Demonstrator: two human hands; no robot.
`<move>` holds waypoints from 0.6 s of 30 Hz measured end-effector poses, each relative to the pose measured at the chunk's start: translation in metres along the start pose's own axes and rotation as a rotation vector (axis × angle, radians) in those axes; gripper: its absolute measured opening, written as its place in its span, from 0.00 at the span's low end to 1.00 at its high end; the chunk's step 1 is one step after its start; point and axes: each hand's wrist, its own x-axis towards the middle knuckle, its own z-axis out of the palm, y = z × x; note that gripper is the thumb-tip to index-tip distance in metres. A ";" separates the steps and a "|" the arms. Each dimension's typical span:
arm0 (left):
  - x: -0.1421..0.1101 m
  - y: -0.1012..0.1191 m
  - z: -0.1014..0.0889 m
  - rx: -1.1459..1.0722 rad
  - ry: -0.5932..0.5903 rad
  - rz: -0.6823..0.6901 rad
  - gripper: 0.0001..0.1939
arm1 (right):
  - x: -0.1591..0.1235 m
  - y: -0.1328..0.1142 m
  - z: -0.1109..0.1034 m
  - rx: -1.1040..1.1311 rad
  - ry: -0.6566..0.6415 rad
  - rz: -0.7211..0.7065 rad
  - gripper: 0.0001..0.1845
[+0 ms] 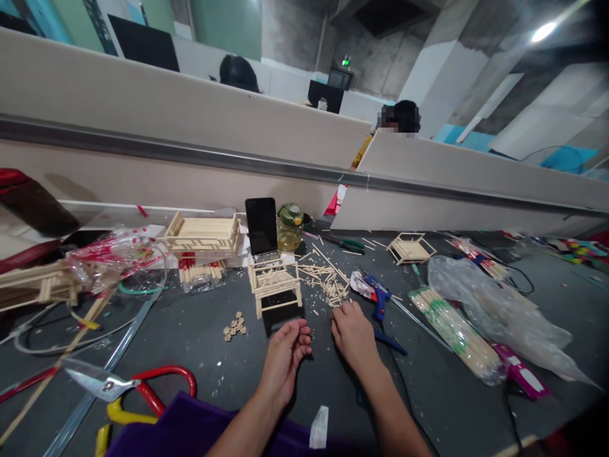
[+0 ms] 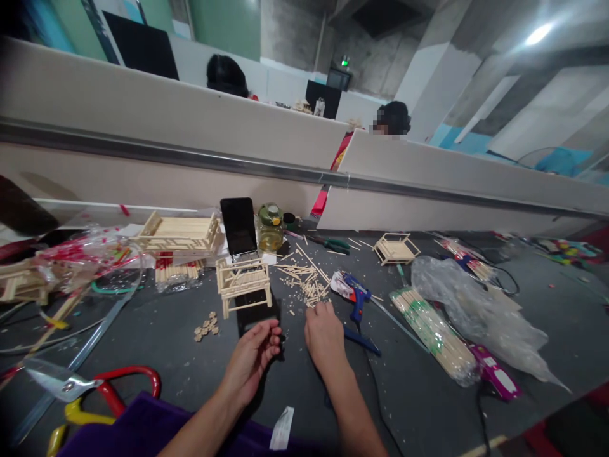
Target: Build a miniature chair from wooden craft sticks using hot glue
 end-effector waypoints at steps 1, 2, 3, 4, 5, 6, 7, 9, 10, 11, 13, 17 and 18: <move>0.000 0.000 0.000 -0.001 0.004 -0.005 0.04 | 0.002 -0.003 -0.001 0.025 0.015 0.000 0.07; 0.000 0.000 0.001 -0.001 0.009 -0.009 0.04 | 0.004 -0.007 -0.002 0.052 0.025 0.001 0.07; -0.001 0.000 0.002 0.002 0.013 -0.013 0.04 | 0.007 -0.012 -0.001 0.075 0.024 0.008 0.08; -0.001 0.000 0.002 0.006 0.018 -0.016 0.03 | 0.011 -0.017 0.000 0.090 0.012 0.026 0.08; -0.001 0.000 0.002 0.012 0.022 -0.018 0.03 | 0.016 -0.022 0.001 0.096 -0.009 0.054 0.09; -0.001 0.001 0.003 0.017 0.023 -0.019 0.03 | 0.021 -0.027 0.003 0.095 -0.041 0.086 0.09; -0.001 0.001 0.003 0.022 0.023 -0.019 0.03 | 0.025 -0.031 0.004 0.090 -0.075 0.117 0.10; 0.000 0.002 0.003 0.031 0.022 -0.021 0.04 | 0.031 -0.036 0.006 0.086 -0.127 0.157 0.11; 0.001 0.003 0.003 0.036 0.019 -0.024 0.05 | 0.032 -0.037 0.006 0.090 -0.134 0.167 0.11; 0.001 0.003 0.003 0.039 0.017 -0.029 0.05 | 0.032 -0.037 0.005 0.103 -0.124 0.167 0.10; 0.002 0.004 0.003 0.041 0.004 -0.043 0.05 | 0.025 -0.038 0.001 0.152 -0.059 0.158 0.08; 0.000 0.005 0.006 0.006 -0.079 -0.126 0.09 | 0.000 -0.043 -0.014 0.284 0.075 0.133 0.04; -0.001 0.005 0.007 -0.011 -0.084 -0.159 0.11 | -0.007 -0.046 -0.017 0.305 0.078 0.117 0.04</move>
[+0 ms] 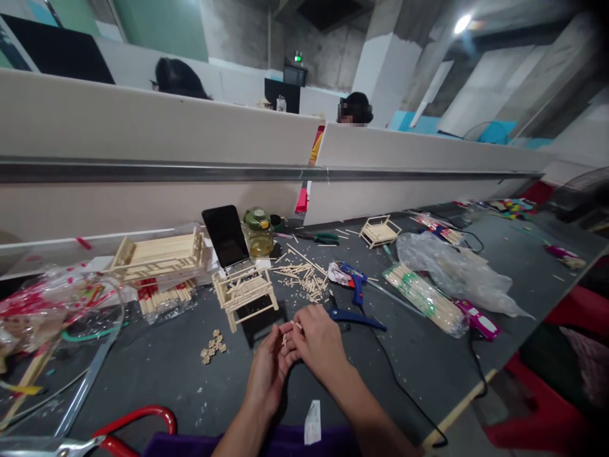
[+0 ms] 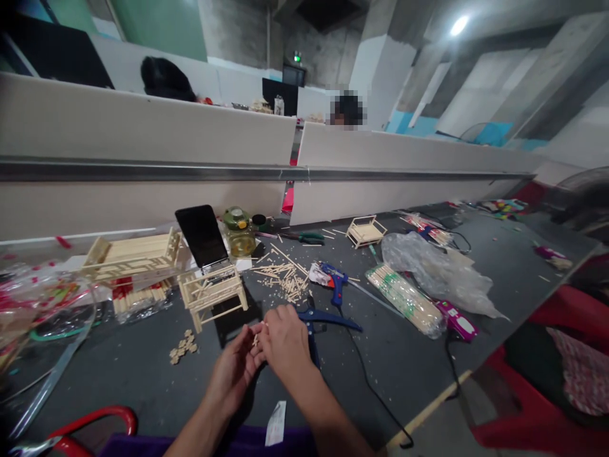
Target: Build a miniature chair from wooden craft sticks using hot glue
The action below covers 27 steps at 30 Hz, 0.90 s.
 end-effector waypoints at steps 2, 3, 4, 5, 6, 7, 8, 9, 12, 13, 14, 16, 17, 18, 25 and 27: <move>-0.001 -0.001 0.001 -0.039 0.017 -0.056 0.14 | -0.013 -0.004 -0.005 0.039 -0.031 -0.059 0.05; -0.002 -0.002 0.002 -0.053 0.027 -0.077 0.15 | -0.019 -0.005 -0.007 0.061 -0.044 -0.093 0.05; -0.002 -0.002 0.002 -0.058 0.028 -0.099 0.16 | -0.024 -0.004 -0.008 0.082 -0.047 -0.115 0.06; -0.002 -0.003 0.002 -0.055 0.022 -0.119 0.16 | -0.030 -0.002 -0.009 0.095 -0.037 -0.117 0.06; -0.002 -0.002 0.002 -0.048 0.014 -0.135 0.16 | -0.035 0.003 -0.010 0.093 -0.011 -0.094 0.08; -0.002 -0.002 0.001 -0.040 0.007 -0.146 0.15 | -0.040 0.009 -0.010 0.072 0.022 -0.051 0.10; -0.001 -0.001 0.001 -0.034 0.004 -0.146 0.15 | -0.045 0.016 -0.011 0.032 0.054 0.008 0.11; -0.001 -0.001 0.001 -0.033 0.008 -0.133 0.14 | -0.050 0.025 -0.010 -0.023 0.079 0.076 0.11; -0.001 0.001 0.000 -0.047 0.021 -0.064 0.13 | -0.061 0.052 -0.005 -0.194 0.031 0.253 0.09; -0.001 0.001 0.001 -0.048 0.019 -0.048 0.13 | -0.063 0.059 -0.001 -0.211 -0.007 0.283 0.08; -0.001 0.001 0.001 -0.047 0.014 -0.039 0.13 | -0.065 0.066 0.004 -0.202 -0.033 0.291 0.07; 0.000 0.000 0.000 -0.038 0.005 -0.035 0.14 | -0.067 0.073 0.015 -0.145 -0.030 0.278 0.02; 0.000 -0.001 0.000 -0.032 0.000 -0.036 0.14 | -0.068 0.075 0.019 -0.112 -0.010 0.269 0.02; 0.001 -0.001 -0.001 -0.027 -0.004 -0.040 0.14 | -0.068 0.075 0.023 -0.084 0.015 0.264 0.03; 0.002 -0.001 0.000 0.001 0.008 -0.044 0.14 | -0.087 0.076 0.012 -0.020 0.203 0.224 0.06; 0.000 0.000 0.002 0.000 0.009 -0.045 0.14 | -0.095 0.082 0.000 -0.018 0.236 0.235 0.07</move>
